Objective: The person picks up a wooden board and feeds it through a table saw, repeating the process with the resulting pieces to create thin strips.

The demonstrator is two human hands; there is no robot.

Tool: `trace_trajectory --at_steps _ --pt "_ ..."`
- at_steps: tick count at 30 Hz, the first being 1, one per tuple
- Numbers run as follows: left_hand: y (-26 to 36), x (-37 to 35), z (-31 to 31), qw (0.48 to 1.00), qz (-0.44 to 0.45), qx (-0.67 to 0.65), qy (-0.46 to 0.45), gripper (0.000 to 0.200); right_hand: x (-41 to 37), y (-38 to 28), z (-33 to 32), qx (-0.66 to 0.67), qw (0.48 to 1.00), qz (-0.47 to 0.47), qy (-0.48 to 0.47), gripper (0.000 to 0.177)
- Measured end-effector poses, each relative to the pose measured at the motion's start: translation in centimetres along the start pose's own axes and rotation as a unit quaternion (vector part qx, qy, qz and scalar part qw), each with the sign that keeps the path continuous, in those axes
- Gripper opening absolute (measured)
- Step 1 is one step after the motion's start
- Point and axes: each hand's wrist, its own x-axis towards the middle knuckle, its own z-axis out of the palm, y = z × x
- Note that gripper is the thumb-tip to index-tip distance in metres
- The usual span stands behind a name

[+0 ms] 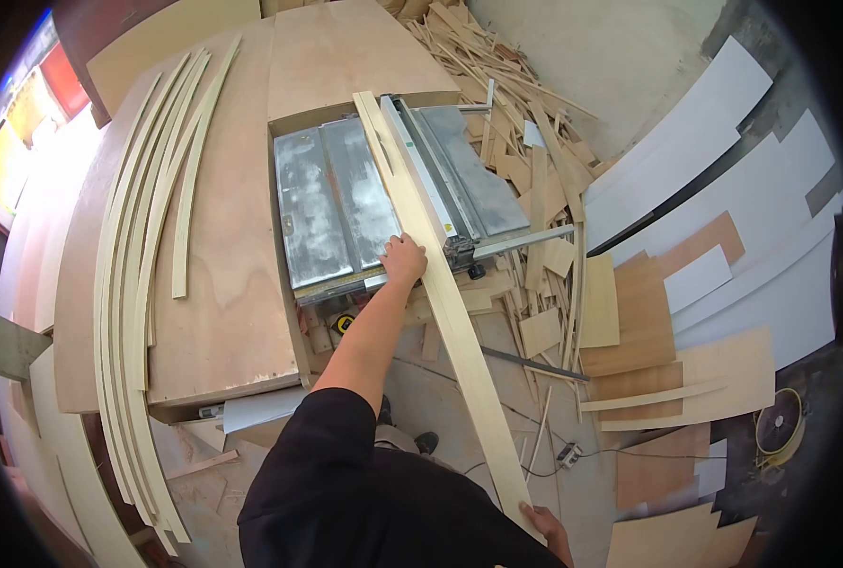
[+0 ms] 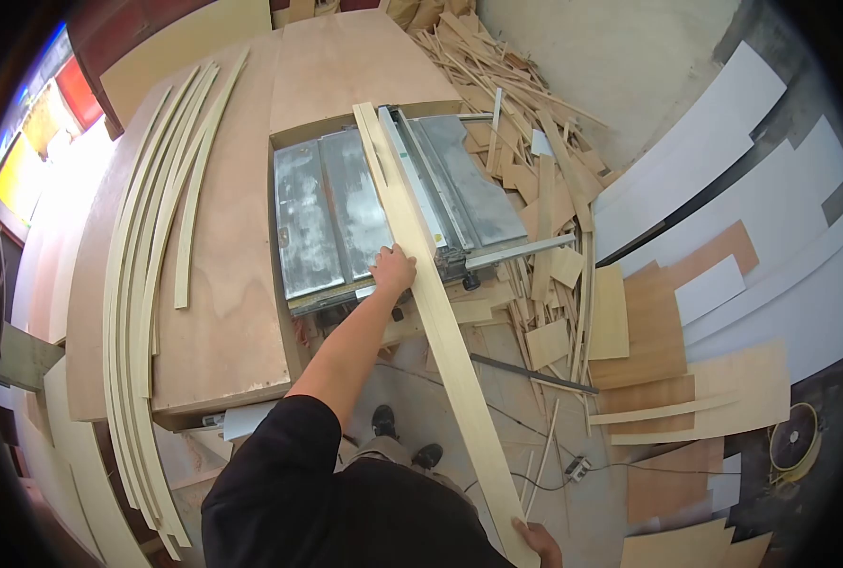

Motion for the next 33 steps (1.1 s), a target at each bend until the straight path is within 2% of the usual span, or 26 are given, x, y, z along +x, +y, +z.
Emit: trace_trajectory --at_steps 3,5,6,9,12,15,17,21,25,27,33 --pt "0.2 -1.8 0.6 0.999 -0.010 -0.029 0.008 0.049 -4.9 2.5 0.2 0.156 0.985 0.026 -0.067 0.077" --pt "-0.2 -4.2 1.6 0.999 -0.004 -0.051 0.006 0.047 -5.1 4.3 0.9 0.103 0.994 0.030 -0.014 0.074" --pt "-0.7 -6.3 2.6 0.997 0.036 -0.057 0.037 0.047 -5.0 5.3 1.3 0.076 0.997 0.030 0.010 0.072" --pt "-1.7 -14.3 6.0 0.992 0.075 -0.082 0.063 0.049 -4.6 7.2 2.5 -0.008 0.997 0.032 0.077 0.069" --pt "-1.5 -22.1 7.3 0.991 0.073 -0.106 0.023 0.057 -5.4 6.1 2.6 0.081 0.995 0.005 0.058 0.070" --pt "-1.4 -22.4 7.8 0.992 0.085 -0.091 0.036 0.061 -5.8 4.1 1.8 0.163 0.985 -0.023 0.045 0.074" --pt "-1.3 -21.6 7.7 0.994 0.077 -0.078 0.020 0.061 -3.5 6.3 1.9 0.105 0.994 0.009 0.027 0.077" --pt "-1.2 -19.9 7.1 0.995 0.076 -0.069 0.018 0.061 6.1 16.1 1.9 -0.093 0.992 0.069 -0.048 0.087" --pt "-1.3 -17.3 6.6 0.995 0.077 -0.051 0.037 0.060 0.4 5.8 2.1 -0.009 0.997 0.073 0.004 0.094" --pt "-0.9 -15.7 5.9 0.996 0.072 -0.043 0.044 0.060 0.3 3.4 2.0 0.009 0.999 0.054 0.003 0.097" --pt "-0.8 -10.1 4.3 0.995 0.066 -0.040 0.058 0.057 0.8 -3.0 2.8 0.097 0.983 -0.087 0.127 0.070"
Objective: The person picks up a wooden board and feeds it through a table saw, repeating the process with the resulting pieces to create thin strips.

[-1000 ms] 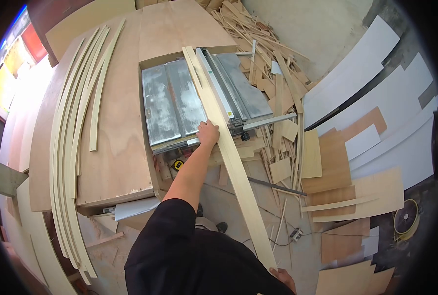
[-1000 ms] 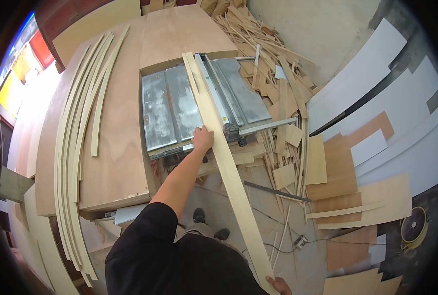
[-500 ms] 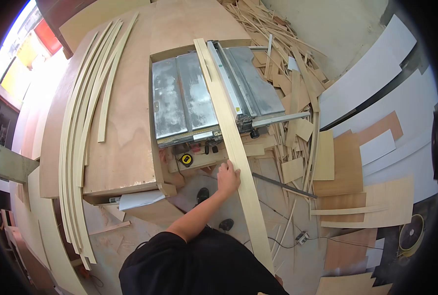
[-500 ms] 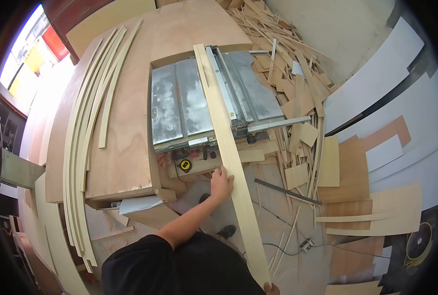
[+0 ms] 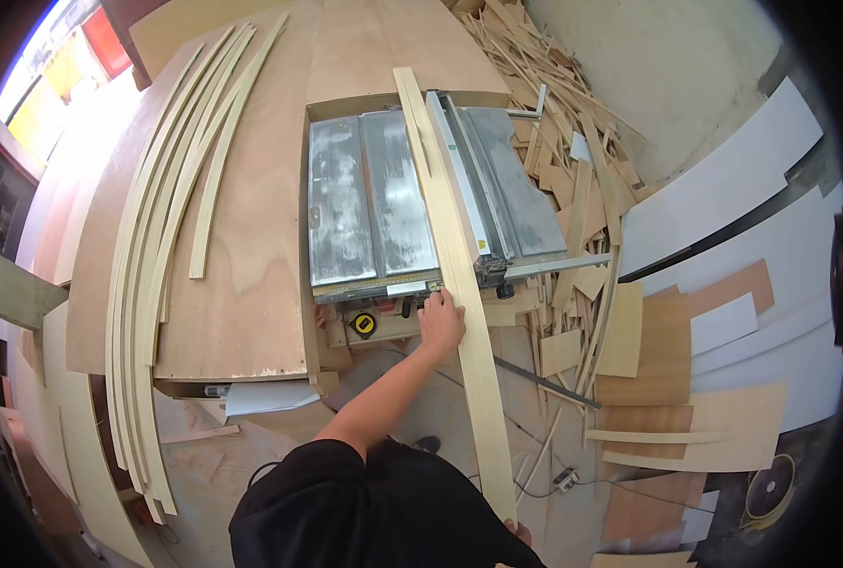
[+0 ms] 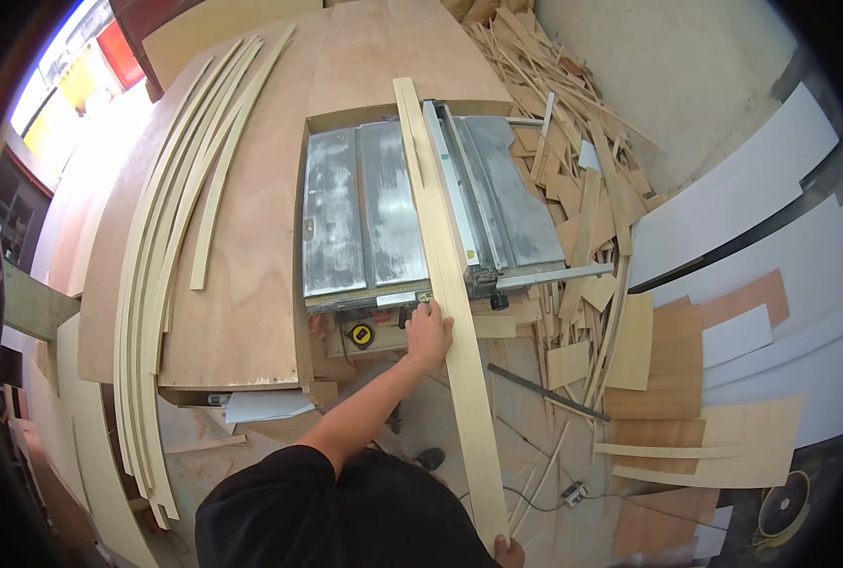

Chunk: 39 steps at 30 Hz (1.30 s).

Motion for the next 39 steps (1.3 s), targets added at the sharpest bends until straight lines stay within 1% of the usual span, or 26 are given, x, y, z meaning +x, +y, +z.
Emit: trace_trajectory --at_steps 3,6,9,12,13,16,19,22,25,28,30,32,34,37,39 --pt "-0.6 3.3 -0.2 1.000 0.000 0.005 0.013 0.055 1.7 -3.5 0.4 -0.052 0.998 0.037 -0.021 0.066" --pt "-1.0 6.8 -1.0 1.000 0.003 0.031 -0.001 0.052 3.3 -6.1 1.9 -0.041 0.999 -0.008 0.008 0.065" --pt "-1.7 10.6 -1.1 0.999 -0.006 0.035 0.013 0.050 5.2 -9.5 2.8 -0.129 0.991 -0.039 0.027 0.072" --pt "-2.3 13.8 -2.0 0.999 -0.003 0.034 0.004 0.056 7.5 -11.7 4.1 -0.120 0.989 -0.081 0.029 0.069" --pt "-2.2 14.2 -2.2 0.999 -0.009 0.027 0.020 0.055 7.8 -13.0 4.3 -0.109 0.991 -0.073 0.023 0.066" --pt "-2.3 12.5 -2.1 0.999 0.011 0.032 0.025 0.055 8.8 -17.5 5.4 -0.104 0.991 -0.073 0.033 0.069" --pt "-2.0 6.9 -1.6 1.000 0.028 -0.008 0.002 0.060 9.8 -22.2 6.2 -0.136 0.987 -0.078 0.040 0.070" --pt "-1.8 0.7 -1.1 0.998 0.050 -0.033 -0.014 0.062 12.6 -24.7 7.6 -0.134 0.986 -0.086 0.048 0.072" --pt "-1.8 -1.4 -1.2 0.997 0.053 -0.038 -0.046 0.062 14.6 -28.4 8.7 -0.124 0.984 -0.119 0.048 0.077" --pt "-1.6 2.2 -1.9 0.998 0.048 -0.017 -0.041 0.062 16.2 -33.0 9.7 -0.154 0.982 -0.094 0.049 0.081" --pt "-2.3 5.5 -1.7 0.998 0.049 0.006 -0.032 0.062 17.3 -36.4 10.2 -0.141 0.986 -0.078 0.034 0.085" --pt "-2.4 8.8 -2.1 0.998 0.045 0.026 -0.030 0.060 20.1 -37.7 11.5 -0.127 0.986 -0.101 0.032 0.085" --pt "-2.7 11.1 -2.4 0.998 0.038 0.042 -0.030 0.059 21.4 -39.6 12.1 -0.116 0.985 -0.124 0.035 0.087" --pt "-3.3 12.2 -2.0 0.998 0.039 0.048 -0.017 0.058 21.6 -40.3 11.7 -0.092 0.989 -0.112 0.002 0.084" --pt "-3.4 11.3 -2.2 0.999 0.041 0.027 -0.004 0.058 20.3 -38.7 10.4 -0.065 0.990 -0.105 -0.062 0.081"
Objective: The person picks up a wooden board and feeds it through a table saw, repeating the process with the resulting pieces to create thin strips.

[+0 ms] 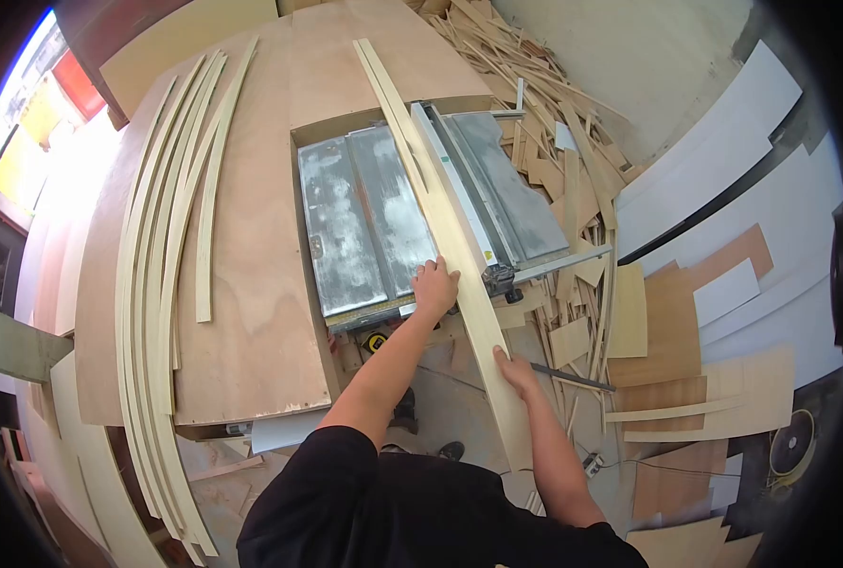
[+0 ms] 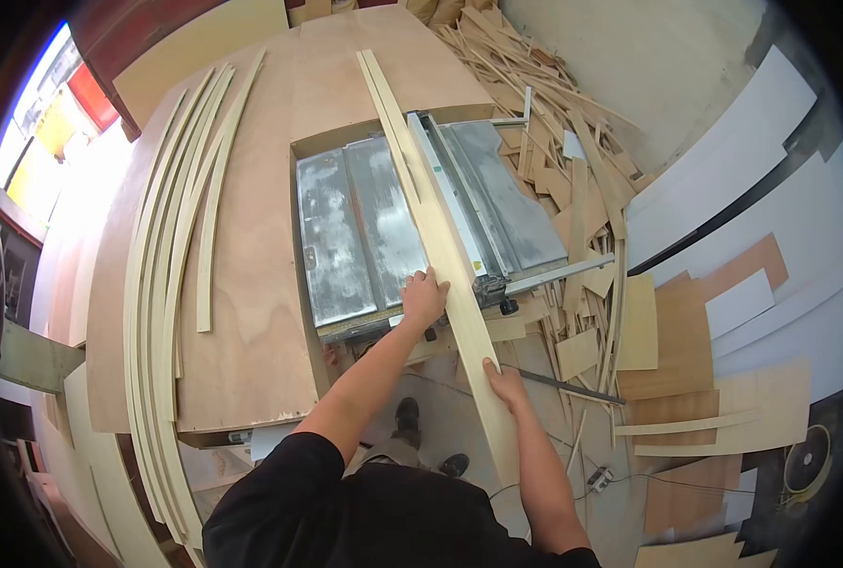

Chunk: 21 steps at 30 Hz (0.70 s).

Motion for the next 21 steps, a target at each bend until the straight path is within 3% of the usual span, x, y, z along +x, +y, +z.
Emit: trace_trajectory --at_steps 3,5,11,12,16,21 --pt "1.0 -3.1 -0.1 0.999 -0.017 -0.012 -0.027 0.053 -3.7 4.5 -1.5 -0.025 0.998 -0.030 -0.047 0.070" --pt "2.1 -6.8 -0.1 0.999 -0.008 -0.034 -0.036 0.055 -7.0 9.5 -1.4 0.035 0.997 -0.058 -0.037 0.063" --pt "3.1 -14.4 1.4 0.996 0.011 -0.076 -0.051 0.064 -14.0 15.5 -3.7 0.084 0.985 0.077 -0.130 0.057" --pt "3.3 -14.7 1.4 0.995 0.013 -0.079 -0.055 0.065 -14.7 16.5 -3.5 0.100 0.980 0.093 -0.142 0.057" --pt "3.3 -13.3 1.7 0.996 0.021 -0.071 -0.049 0.068 -14.0 17.7 -1.4 0.163 0.985 -0.001 -0.062 0.050" --pt "3.0 -10.4 1.0 0.998 0.019 -0.050 -0.043 0.065 -11.1 17.2 -0.9 0.139 0.988 -0.011 -0.070 0.052"
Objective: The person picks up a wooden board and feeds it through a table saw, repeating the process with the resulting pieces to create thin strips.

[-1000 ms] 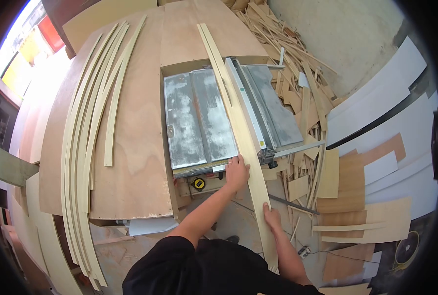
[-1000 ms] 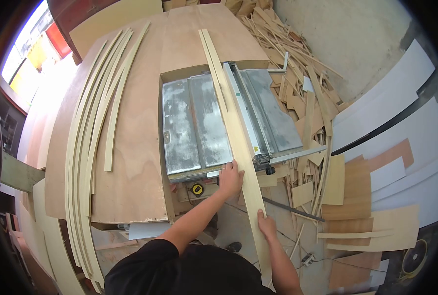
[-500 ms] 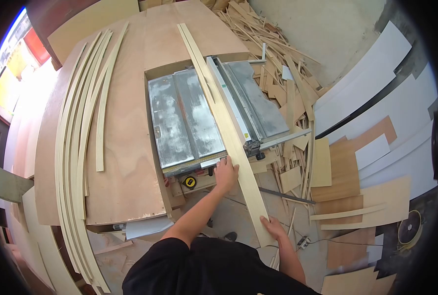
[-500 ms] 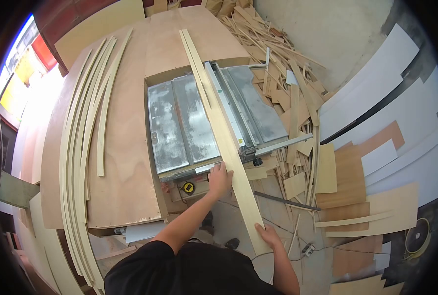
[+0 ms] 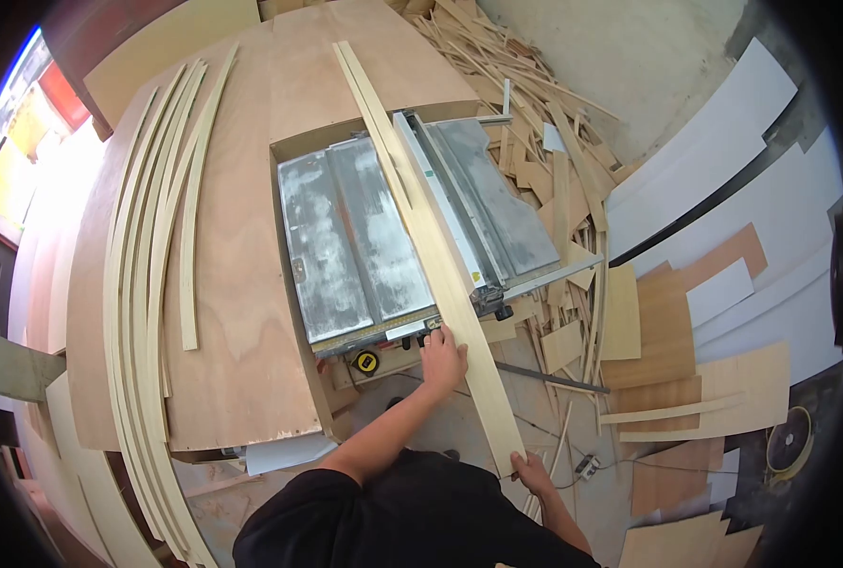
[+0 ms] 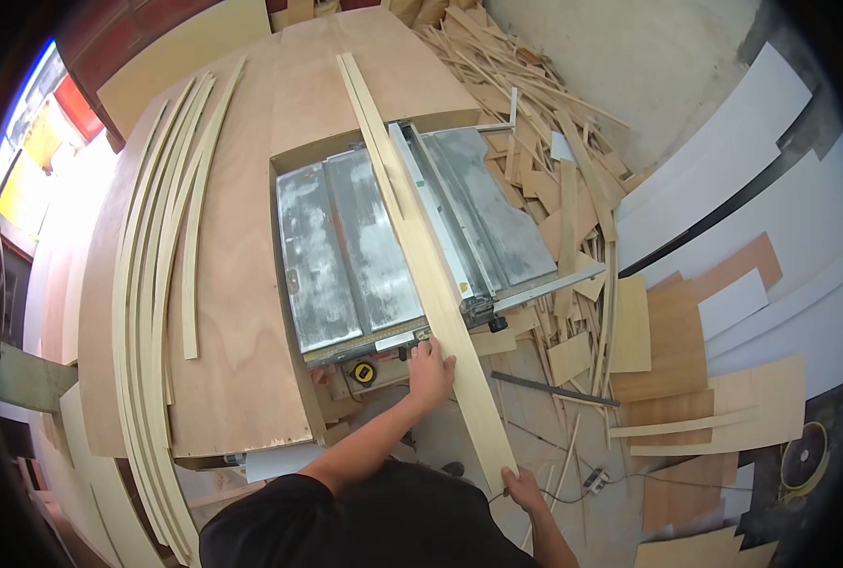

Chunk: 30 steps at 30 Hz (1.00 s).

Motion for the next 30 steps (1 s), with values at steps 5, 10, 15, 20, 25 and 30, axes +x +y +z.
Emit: trace_trajectory --at_steps 5,10,15,20,25,30 --pt "-0.9 4.1 -0.8 1.000 -0.012 0.011 0.002 0.063 3.0 -2.1 1.2 -0.014 0.999 -0.013 0.032 0.051" --pt "-1.6 8.5 -2.1 0.999 -0.023 0.036 0.010 0.058 6.3 -5.6 2.6 0.010 0.998 -0.035 0.052 0.050" --pt "-2.8 13.1 -3.5 0.998 -0.038 0.049 -0.005 0.055 10.6 -8.3 4.2 0.039 0.993 -0.078 0.079 0.048" --pt "-3.4 14.2 -3.8 0.998 -0.037 0.040 -0.032 0.054 13.7 -11.8 5.2 0.055 0.993 -0.066 0.079 0.053" --pt "-4.2 9.6 -2.7 0.997 0.016 0.029 -0.066 0.048 16.3 -14.9 6.2 0.101 0.989 -0.080 0.070 0.045" --pt "-5.4 8.4 -3.3 0.998 0.046 -0.048 -0.010 0.063 14.9 -21.5 4.4 0.132 0.978 -0.158 0.041 0.048"
